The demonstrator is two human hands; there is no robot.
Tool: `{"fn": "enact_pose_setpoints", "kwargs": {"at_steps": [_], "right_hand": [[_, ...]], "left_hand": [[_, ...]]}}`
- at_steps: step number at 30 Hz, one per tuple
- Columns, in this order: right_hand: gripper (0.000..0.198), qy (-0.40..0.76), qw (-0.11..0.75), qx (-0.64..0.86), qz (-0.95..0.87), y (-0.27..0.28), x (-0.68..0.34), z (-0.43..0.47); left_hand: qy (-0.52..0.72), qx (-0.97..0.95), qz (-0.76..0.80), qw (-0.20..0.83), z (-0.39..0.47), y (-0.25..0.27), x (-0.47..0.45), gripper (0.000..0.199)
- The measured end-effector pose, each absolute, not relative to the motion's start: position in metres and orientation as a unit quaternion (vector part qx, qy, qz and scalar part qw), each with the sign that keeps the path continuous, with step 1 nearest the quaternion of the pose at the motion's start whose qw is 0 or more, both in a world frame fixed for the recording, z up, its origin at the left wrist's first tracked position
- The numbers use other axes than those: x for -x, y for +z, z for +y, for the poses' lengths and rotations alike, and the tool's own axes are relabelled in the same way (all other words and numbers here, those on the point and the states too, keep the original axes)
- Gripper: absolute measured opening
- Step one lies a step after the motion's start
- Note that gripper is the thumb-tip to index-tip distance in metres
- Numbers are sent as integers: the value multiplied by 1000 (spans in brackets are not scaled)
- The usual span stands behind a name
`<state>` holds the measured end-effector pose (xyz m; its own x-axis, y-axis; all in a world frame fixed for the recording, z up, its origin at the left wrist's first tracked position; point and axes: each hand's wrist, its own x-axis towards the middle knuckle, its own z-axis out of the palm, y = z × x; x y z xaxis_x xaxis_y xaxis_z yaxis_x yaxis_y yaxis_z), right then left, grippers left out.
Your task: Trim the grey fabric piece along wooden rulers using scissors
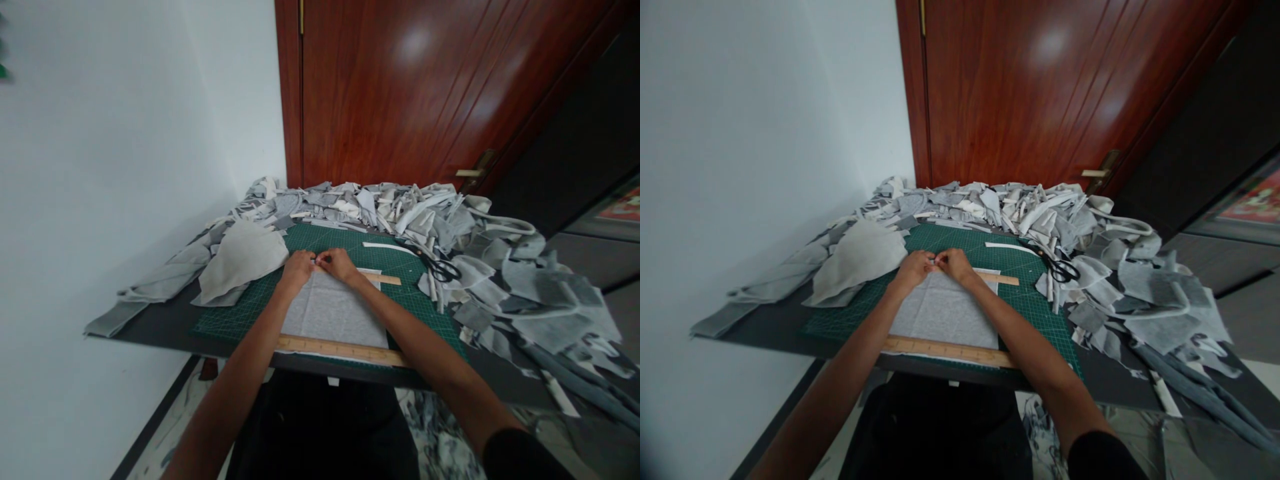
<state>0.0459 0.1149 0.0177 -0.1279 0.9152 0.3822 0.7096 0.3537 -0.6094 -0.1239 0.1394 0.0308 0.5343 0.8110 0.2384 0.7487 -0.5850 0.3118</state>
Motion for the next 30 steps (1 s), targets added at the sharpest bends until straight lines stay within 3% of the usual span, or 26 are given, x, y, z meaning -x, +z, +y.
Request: {"fn": "enact_pose_setpoints", "kwargs": {"at_steps": [6,15,23,28,30], "right_hand": [[19,110,338,549,-757,22,-73,93],[18,54,279,583,-761,25,-141,52],[16,130,393,563,-715,21,-105,60],[15,161,406,546,-715,16,-72,76],[14,147,411,555,-708,13,-69,77]], "left_hand": [[176,-867,457,96,135,35,125,37],[166,-858,471,117,139,36,125,38],[191,-869,443,114,140,36,128,26],[216,-881,403,119,140,33,140,8],[227,-883,390,127,140,31,148,12]]}}
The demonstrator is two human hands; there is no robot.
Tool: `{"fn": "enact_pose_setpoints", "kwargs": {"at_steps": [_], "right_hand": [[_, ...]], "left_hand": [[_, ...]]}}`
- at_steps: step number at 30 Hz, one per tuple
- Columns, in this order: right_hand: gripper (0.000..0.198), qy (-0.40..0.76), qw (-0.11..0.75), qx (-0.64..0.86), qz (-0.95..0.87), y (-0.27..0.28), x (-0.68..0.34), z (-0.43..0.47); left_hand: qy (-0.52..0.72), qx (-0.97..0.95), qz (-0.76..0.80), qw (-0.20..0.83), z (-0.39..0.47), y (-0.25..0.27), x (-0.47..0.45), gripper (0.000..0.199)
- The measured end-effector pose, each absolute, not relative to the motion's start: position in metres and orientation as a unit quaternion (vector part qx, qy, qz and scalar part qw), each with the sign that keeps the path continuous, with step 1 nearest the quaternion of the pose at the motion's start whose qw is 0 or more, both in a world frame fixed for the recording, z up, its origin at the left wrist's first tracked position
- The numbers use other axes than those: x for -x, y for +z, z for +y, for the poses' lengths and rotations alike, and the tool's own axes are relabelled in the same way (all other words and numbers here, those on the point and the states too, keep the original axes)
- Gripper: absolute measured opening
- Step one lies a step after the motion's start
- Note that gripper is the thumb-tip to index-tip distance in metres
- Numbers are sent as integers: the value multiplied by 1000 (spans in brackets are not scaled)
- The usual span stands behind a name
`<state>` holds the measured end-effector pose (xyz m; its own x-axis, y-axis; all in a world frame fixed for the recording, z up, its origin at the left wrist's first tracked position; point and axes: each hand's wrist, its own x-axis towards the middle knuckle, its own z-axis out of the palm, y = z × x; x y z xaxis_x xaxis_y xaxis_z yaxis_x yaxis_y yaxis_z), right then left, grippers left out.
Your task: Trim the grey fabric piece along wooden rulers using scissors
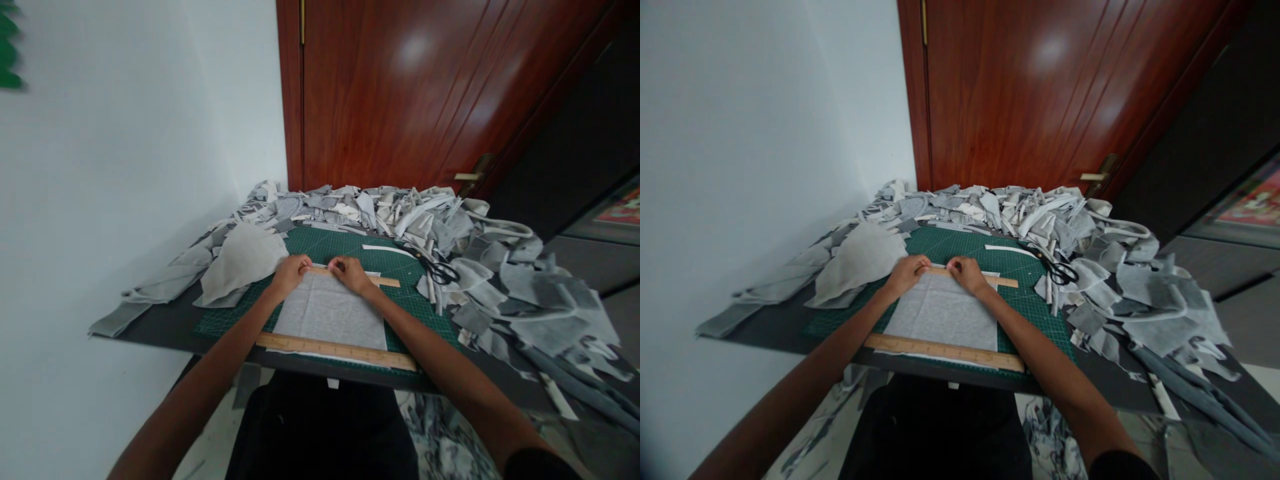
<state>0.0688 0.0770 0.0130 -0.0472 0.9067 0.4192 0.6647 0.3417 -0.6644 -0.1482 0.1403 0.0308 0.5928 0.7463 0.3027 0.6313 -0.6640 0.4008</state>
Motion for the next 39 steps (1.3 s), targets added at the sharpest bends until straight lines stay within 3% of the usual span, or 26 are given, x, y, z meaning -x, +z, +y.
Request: {"fn": "enact_pose_setpoints", "kwargs": {"at_steps": [3,24,39], "right_hand": [[15,125,409,568,-703,11,-70,76],[17,112,359,550,-746,12,-17,128],[21,54,241,585,-772,31,-80,76]], "left_hand": [[245,-881,384,130,142,25,157,18],[258,-870,398,132,151,16,157,11],[267,-876,380,131,154,16,157,13]]}}
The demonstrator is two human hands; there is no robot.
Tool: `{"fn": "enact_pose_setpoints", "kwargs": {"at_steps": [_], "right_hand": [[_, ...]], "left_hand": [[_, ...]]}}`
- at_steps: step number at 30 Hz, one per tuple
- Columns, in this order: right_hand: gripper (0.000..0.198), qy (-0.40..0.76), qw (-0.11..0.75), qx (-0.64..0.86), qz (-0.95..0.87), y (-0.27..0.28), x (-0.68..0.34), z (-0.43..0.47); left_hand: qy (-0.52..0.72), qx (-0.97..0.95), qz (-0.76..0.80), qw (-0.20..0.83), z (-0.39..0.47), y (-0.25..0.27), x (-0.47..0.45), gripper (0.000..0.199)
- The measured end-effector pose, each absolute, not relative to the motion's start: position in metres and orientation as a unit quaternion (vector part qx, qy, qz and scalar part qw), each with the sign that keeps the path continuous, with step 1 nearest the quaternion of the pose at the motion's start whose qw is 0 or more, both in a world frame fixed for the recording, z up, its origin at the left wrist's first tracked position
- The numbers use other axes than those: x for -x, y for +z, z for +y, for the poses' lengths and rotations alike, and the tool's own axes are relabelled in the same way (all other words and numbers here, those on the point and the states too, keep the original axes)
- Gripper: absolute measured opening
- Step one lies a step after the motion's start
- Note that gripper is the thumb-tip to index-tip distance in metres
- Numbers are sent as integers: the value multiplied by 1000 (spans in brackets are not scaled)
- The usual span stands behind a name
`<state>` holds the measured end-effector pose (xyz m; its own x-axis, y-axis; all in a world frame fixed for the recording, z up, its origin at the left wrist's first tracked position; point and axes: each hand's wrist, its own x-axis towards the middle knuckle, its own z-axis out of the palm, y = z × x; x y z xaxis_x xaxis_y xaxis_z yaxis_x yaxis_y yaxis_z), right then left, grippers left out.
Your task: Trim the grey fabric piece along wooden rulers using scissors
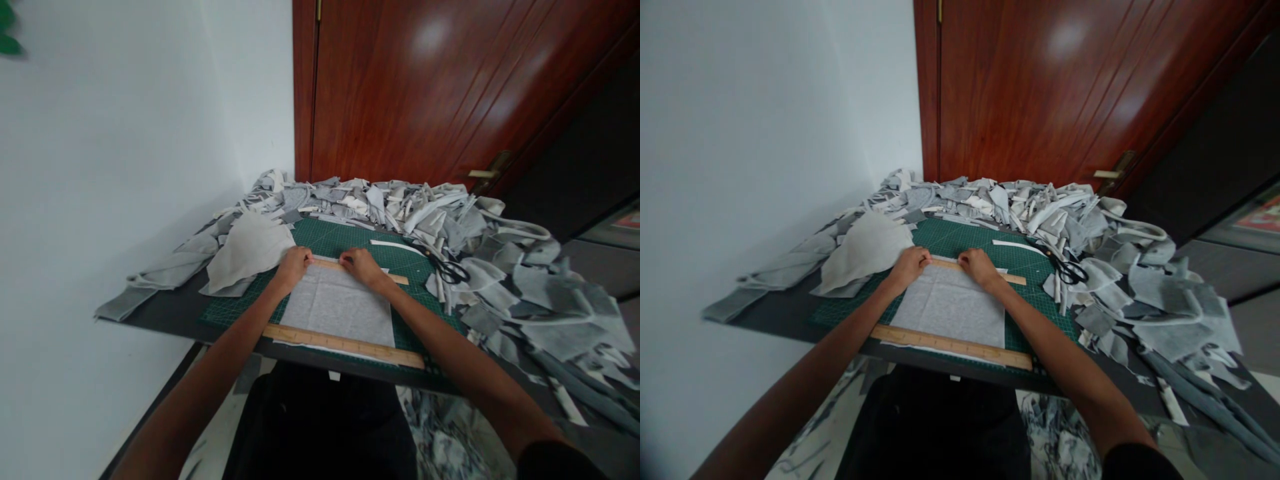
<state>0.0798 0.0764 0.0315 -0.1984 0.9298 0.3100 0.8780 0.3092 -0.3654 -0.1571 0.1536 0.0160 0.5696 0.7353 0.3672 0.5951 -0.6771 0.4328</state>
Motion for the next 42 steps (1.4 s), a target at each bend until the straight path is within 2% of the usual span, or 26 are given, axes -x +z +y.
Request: {"fn": "enact_pose_setpoints", "kwargs": {"at_steps": [7,15,19,33,36,42], "right_hand": [[18,43,225,602,-765,34,-114,52],[15,44,309,587,-747,22,-70,72],[14,52,318,576,-751,18,-44,92],[16,100,343,534,-767,14,-30,121],[16,126,353,535,-757,16,-27,125],[13,170,371,535,-740,17,-9,133]], "left_hand": [[266,-880,372,125,154,17,158,13],[259,-883,381,91,147,17,157,10],[238,-889,385,71,142,23,158,10],[130,-903,410,4,93,37,150,33],[123,-896,426,3,80,35,149,33],[158,-877,455,-8,60,25,137,47]]}}
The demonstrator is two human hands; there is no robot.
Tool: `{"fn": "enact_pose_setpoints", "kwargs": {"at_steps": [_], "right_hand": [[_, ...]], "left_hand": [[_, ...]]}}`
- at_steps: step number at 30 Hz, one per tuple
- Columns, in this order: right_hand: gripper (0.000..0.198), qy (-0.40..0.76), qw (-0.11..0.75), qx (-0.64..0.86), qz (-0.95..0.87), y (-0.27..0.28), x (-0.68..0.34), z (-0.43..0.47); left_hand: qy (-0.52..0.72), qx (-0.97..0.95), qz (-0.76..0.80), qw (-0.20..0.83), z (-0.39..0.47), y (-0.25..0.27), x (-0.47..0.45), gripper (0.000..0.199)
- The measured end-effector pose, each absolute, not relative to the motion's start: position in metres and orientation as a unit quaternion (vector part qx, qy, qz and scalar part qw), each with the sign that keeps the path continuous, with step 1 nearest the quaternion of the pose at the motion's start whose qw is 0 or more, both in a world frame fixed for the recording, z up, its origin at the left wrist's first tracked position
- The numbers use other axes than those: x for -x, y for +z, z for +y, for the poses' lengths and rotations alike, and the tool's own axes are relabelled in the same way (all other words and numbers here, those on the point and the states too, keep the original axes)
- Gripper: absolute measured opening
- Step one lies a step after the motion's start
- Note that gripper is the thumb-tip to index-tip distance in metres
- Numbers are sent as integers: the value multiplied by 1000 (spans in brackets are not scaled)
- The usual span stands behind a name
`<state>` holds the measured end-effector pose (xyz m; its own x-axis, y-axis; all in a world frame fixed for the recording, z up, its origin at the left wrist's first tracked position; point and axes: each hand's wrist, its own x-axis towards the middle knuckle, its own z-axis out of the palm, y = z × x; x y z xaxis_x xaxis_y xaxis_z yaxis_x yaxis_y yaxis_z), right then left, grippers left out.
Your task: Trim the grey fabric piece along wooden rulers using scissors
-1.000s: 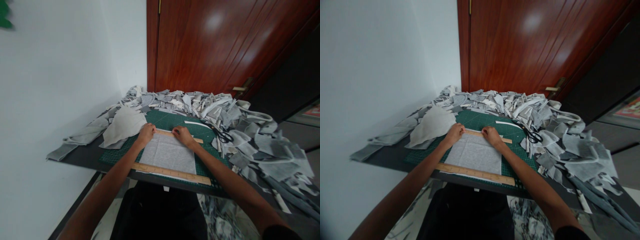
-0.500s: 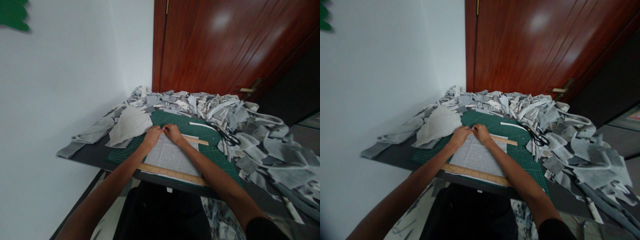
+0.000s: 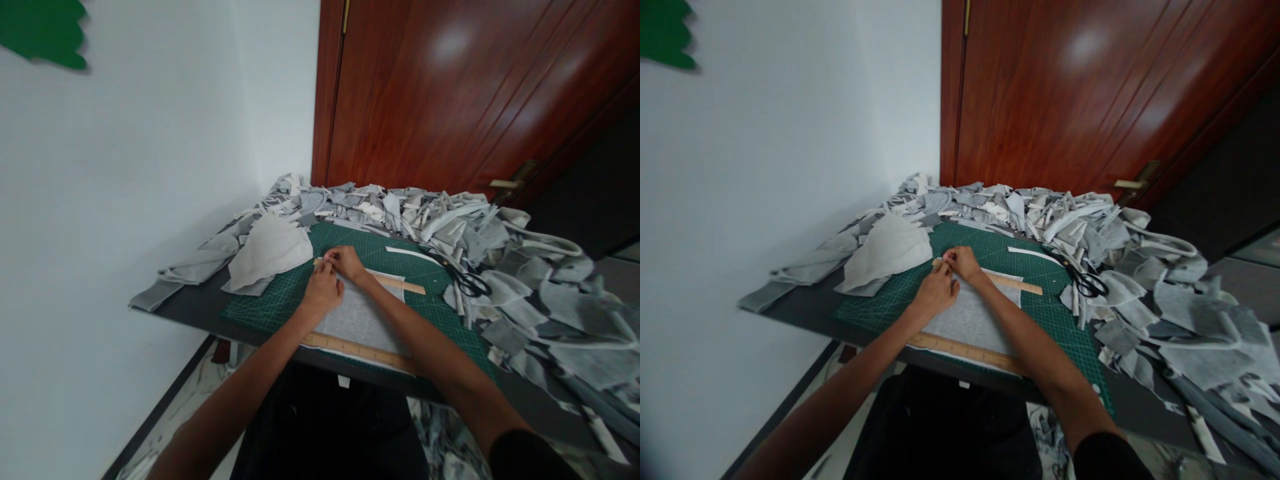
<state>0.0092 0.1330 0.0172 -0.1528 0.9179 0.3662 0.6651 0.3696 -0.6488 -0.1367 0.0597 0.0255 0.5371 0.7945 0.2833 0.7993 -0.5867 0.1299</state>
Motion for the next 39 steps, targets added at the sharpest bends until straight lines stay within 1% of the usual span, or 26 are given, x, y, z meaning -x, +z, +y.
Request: {"fn": "enact_pose_setpoints", "kwargs": {"at_steps": [4,8,15,20,24,28,33,36,39], "right_hand": [[13,199,362,537,-736,21,3,141],[13,198,352,537,-741,23,7,148],[12,193,342,529,-753,23,4,152],[12,189,332,546,-746,27,10,156],[12,177,318,548,-753,30,3,149],[13,151,294,553,-765,32,-25,129],[15,126,269,565,-770,35,-82,92],[13,103,238,573,-777,39,-123,68],[13,58,199,603,-770,39,-166,45]], "left_hand": [[-202,873,-444,-1,61,19,137,43],[-233,871,-431,-23,65,15,140,38],[-207,872,-444,-22,63,16,137,43],[-195,874,-445,7,66,16,138,38],[-199,876,-439,20,66,15,139,42],[-190,877,-441,15,66,15,138,44],[-178,877,-446,16,69,15,138,41],[-180,880,-439,21,71,16,139,38],[-182,882,-435,19,72,17,141,40]]}}
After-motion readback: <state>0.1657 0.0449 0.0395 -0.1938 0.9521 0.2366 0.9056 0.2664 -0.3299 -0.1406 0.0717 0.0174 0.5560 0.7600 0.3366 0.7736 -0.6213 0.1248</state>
